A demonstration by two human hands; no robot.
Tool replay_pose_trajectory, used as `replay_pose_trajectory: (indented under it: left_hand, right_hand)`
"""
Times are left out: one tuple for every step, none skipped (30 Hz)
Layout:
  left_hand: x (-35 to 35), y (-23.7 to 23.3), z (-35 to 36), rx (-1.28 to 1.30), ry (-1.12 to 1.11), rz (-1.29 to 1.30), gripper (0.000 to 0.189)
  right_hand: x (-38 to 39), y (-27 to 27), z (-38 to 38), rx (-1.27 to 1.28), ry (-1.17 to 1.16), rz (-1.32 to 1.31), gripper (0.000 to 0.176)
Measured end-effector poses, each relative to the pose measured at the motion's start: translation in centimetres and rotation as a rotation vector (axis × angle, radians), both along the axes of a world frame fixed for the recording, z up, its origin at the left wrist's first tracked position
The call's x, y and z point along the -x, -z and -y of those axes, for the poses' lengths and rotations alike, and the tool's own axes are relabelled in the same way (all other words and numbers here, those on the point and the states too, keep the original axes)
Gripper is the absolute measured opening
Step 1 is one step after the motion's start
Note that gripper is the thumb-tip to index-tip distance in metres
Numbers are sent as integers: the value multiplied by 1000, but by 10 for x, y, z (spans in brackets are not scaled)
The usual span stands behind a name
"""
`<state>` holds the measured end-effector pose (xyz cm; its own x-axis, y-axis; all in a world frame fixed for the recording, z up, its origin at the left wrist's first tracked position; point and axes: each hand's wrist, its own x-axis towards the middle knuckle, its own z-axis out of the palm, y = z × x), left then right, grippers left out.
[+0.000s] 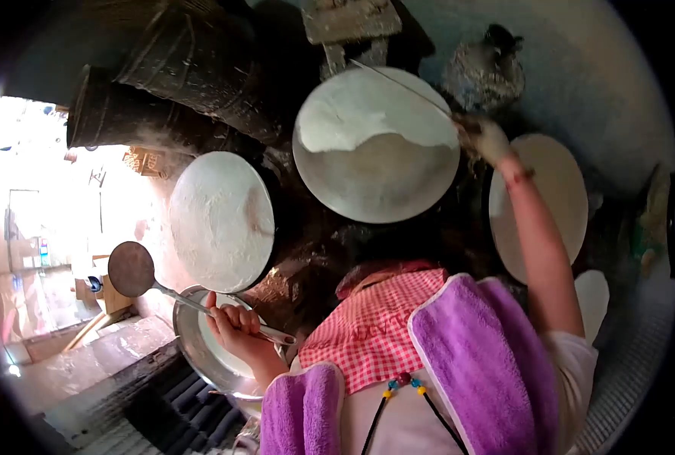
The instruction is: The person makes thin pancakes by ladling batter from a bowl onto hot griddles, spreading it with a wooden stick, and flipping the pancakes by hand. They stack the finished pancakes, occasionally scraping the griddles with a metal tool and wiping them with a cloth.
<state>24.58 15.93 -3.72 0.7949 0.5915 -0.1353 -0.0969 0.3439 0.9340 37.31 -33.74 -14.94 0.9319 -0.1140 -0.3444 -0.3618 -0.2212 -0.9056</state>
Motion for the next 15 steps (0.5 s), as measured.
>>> replay_pose_trajectory:
  left_hand:
    - [0, 4, -5, 38, 63, -2, 29]
    - [-1, 7, -5, 34, 63, -14, 29]
    - [-8, 7, -6, 47, 76, -29, 29]
    - [-14, 8, -9, 59, 93, -44, 29]
    - [-19, 14, -14, 68, 120, -5, 29]
    - [-25, 12, -13, 75, 123, 1, 29]
    - [-30, 8, -9, 79, 122, -14, 29]
    - [-33, 7, -7, 84, 114, -36, 30]
    - [-34, 8, -9, 85, 175, -34, 31]
    - [-37, 13, -10, 87, 161, -47, 31]
    - [-40, 15, -11, 37, 257, -113, 33]
    - [-46, 19, -10, -8, 357, -171, 34]
    - [-55, 26, -8, -139, 377, -246, 35]
    - [-64, 36, -12, -236, 443, -317, 37]
    - [-72, 54, -19, -395, 478, -364, 40]
  right_hand:
    - [-11, 7, -8, 16, -42, -9, 35]
    - [-25, 4, -27, 41, -97, -2, 37]
    - [-28, 2, -46, 142, -188, -32, 39]
    - [-22, -1, -65, 243, -275, -60, 40]
    - [-11, -16, -78, 253, -305, -33, 42]
    - [-2, -23, -76, 269, -321, -147, 42]
    - [13, -23, -69, 271, -290, -56, 39]
    - [25, -16, -56, 272, -268, 30, 36]
    - [27, 10, -35, 82, -149, 164, 33]
    - [25, 15, -35, -120, -22, 287, 30]
    - [16, 17, -24, -117, 70, 44, 29]
    - [-3, 13, -31, -87, 65, -82, 34]
    - [-13, 9, -47, 35, -35, 23, 37]
    - [-17, 5, -61, 157, -140, 130, 41]
    - [-12, 11, -69, 183, -223, 94, 45]
